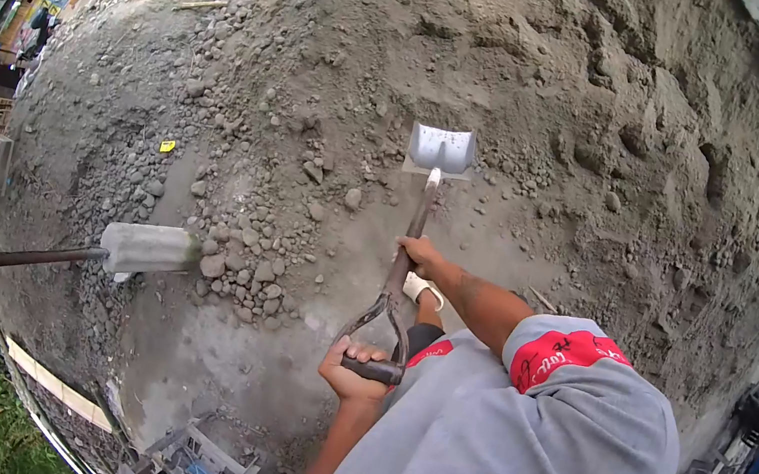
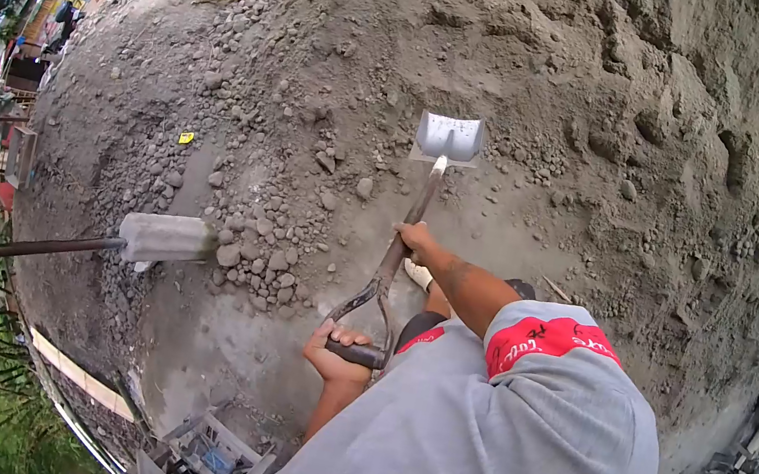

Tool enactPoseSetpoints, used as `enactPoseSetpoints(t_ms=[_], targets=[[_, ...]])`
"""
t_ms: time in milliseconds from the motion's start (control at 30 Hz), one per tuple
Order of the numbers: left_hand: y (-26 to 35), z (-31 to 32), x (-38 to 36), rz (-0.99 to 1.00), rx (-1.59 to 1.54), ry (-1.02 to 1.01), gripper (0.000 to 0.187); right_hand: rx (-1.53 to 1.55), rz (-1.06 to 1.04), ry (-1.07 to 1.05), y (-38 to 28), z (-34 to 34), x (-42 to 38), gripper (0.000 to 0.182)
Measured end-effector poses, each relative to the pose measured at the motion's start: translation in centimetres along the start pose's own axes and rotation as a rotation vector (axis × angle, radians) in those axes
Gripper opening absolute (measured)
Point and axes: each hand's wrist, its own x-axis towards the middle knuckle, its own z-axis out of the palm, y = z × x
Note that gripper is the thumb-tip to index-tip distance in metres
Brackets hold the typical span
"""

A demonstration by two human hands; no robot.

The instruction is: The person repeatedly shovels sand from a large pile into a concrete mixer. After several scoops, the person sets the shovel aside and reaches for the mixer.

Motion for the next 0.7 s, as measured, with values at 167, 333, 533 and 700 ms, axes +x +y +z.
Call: enactPoseSetpoints(t_ms=[167, 333, 533, 700], targets=[[-7.3, 13.7, 17.7, 0.041, 0.131, -0.041, 0.017, -0.081, 0.095, -0.189, -8.1, -2.7, 1.7, 0.029], [-7.5, 21.1, 18.5, -0.007, 0.055, -0.102, 0.022, 0.273, 0.132, -0.228, -15.4, -2.9, 1.6, 0.024], [-5.5, 27.0, 24.7, 0.063, 0.072, -0.065, 0.030, 0.126, 0.003, -0.259, -21.0, -1.9, 13.1, 0.020], [-4.6, 27.7, 36.9, 0.064, 0.228, 0.020, 0.023, -0.812, -0.465, 0.286, -20.1, 1.5, 29.8, 0.036]])
